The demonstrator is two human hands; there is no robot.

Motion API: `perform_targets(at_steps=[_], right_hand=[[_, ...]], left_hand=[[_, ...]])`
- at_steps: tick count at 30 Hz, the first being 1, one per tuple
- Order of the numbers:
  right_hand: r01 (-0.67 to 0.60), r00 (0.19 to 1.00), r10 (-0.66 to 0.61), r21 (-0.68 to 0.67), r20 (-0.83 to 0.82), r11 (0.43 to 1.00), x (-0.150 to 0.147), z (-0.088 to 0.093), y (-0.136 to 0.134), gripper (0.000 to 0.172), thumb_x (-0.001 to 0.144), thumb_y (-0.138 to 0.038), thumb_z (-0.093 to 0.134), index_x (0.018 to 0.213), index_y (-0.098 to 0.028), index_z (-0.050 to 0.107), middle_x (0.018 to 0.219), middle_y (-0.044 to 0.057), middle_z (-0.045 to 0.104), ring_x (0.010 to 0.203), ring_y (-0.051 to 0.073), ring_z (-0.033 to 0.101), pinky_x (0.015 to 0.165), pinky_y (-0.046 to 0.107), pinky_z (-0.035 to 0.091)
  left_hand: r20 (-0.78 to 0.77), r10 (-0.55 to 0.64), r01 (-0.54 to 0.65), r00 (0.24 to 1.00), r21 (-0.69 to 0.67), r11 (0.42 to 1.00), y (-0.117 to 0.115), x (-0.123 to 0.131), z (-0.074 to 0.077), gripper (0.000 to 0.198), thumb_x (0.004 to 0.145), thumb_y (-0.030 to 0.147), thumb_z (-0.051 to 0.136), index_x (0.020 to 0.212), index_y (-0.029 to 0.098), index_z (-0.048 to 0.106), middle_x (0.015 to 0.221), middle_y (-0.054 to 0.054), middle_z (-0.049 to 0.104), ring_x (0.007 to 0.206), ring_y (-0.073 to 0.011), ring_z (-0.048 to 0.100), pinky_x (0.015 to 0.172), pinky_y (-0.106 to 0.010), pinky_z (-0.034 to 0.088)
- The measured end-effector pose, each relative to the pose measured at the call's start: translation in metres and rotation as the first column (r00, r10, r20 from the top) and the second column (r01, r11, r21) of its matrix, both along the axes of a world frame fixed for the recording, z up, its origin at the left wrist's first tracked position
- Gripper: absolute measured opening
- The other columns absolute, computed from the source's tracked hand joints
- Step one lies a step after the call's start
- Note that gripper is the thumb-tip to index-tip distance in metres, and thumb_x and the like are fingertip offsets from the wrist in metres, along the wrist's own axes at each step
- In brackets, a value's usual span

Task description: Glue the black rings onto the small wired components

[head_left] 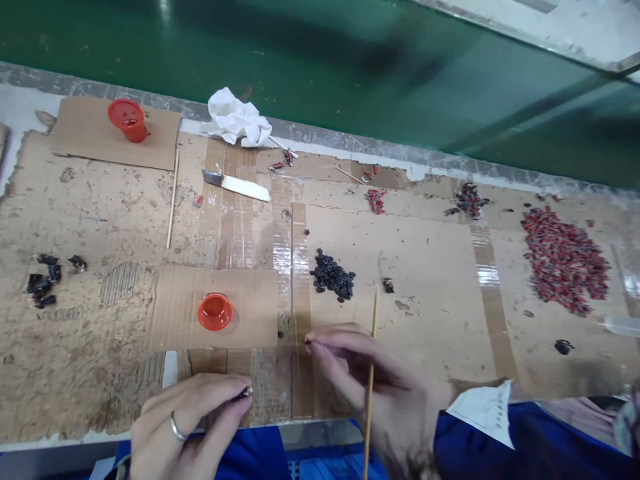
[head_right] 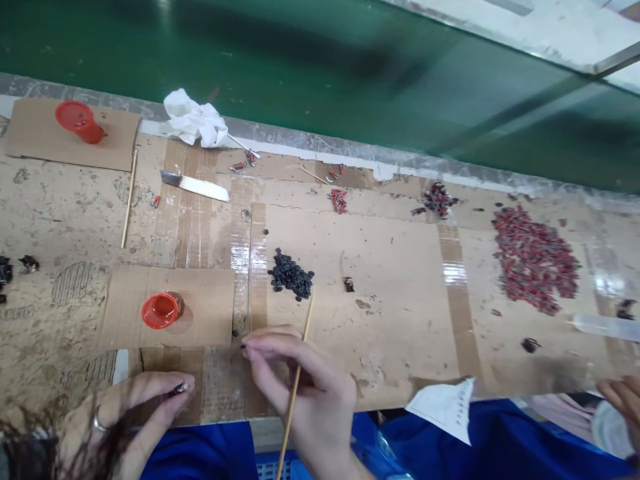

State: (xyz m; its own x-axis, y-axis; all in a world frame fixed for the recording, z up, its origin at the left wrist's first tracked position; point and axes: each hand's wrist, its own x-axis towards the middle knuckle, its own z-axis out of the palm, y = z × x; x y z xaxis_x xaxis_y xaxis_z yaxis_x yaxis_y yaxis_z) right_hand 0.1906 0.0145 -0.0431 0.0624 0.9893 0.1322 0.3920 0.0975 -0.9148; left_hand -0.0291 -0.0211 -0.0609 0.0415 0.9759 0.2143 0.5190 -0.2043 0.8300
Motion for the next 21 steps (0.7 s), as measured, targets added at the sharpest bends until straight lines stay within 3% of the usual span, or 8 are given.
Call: perform_targets(at_steps=[3,6,11,14,17,21], right_hand=[[0.010,0.974,-0.031,-0.090,-0.225,0.996,-0.022,0.002,-0.009,0.017,0.090,-0.013,0.079,0.096,-0.029,0.079,0.086,-0.002,0.082,0.072,0.014,0.080,0.063,0.017,0.068],[-0.005,0.929,-0.044,-0.131,-0.368,0.991,-0.034,0.001,-0.011,0.021,0.088,-0.012,0.080,0.097,-0.031,0.080,0.088,-0.003,0.082,0.070,0.013,0.079,0.062,0.015,0.067],[-0.024,0.954,0.007,-0.053,-0.300,0.998,-0.043,-0.001,-0.014,0.022,0.090,-0.009,0.075,0.100,-0.029,0.079,0.089,-0.002,0.083,0.077,0.013,0.080,0.072,0.016,0.068],[-0.044,0.973,0.041,-0.008,-0.228,0.999,-0.045,-0.002,-0.019,0.025,0.092,-0.008,0.072,0.107,-0.028,0.077,0.093,0.000,0.082,0.080,0.015,0.081,0.072,0.020,0.069],[-0.051,0.985,0.054,0.023,-0.162,0.998,-0.046,-0.003,-0.024,0.029,0.092,-0.007,0.070,0.110,-0.029,0.074,0.093,0.000,0.082,0.078,0.016,0.081,0.069,0.022,0.070],[-0.065,0.991,0.071,0.064,-0.109,0.996,-0.048,-0.004,-0.024,0.028,0.092,-0.010,0.069,0.110,-0.031,0.075,0.089,0.000,0.082,0.070,0.017,0.080,0.063,0.020,0.068]], left_hand=[[0.122,0.076,-0.066,0.990,-0.085,0.994,-0.002,0.011,0.003,0.009,0.100,0.034,0.069,0.102,0.034,0.077,0.085,0.010,0.089,0.066,-0.0139,0.084,0.068,-0.018,0.071],[0.145,0.104,-0.083,0.984,-0.146,0.986,-0.001,0.014,0.004,0.010,0.100,0.043,0.069,0.100,0.036,0.076,0.081,0.013,0.088,0.063,-0.0122,0.083,0.063,-0.014,0.069],[0.156,0.129,-0.101,0.979,-0.173,0.980,0.000,0.014,0.005,0.017,0.100,0.050,0.068,0.111,0.037,0.071,0.083,0.014,0.088,0.061,-0.0122,0.083,0.063,-0.011,0.068],[0.100,0.139,-0.134,0.985,-0.061,0.989,-0.004,0.013,0.004,0.016,0.099,0.035,0.072,0.114,0.037,0.074,0.089,0.013,0.089,0.068,-0.0135,0.085,0.068,-0.015,0.071],[-0.030,0.102,-0.100,0.994,0.072,0.992,-0.013,0.009,0.001,0.035,0.095,0.018,0.070,0.125,0.036,0.075,0.096,0.008,0.090,0.079,-0.0185,0.087,0.077,-0.025,0.075],[-0.146,0.057,-0.032,0.988,0.170,0.985,-0.022,-0.001,-0.005,0.050,0.094,0.011,0.065,0.136,0.037,0.071,0.103,0.004,0.090,0.087,-0.0227,0.087,0.076,-0.031,0.076]])
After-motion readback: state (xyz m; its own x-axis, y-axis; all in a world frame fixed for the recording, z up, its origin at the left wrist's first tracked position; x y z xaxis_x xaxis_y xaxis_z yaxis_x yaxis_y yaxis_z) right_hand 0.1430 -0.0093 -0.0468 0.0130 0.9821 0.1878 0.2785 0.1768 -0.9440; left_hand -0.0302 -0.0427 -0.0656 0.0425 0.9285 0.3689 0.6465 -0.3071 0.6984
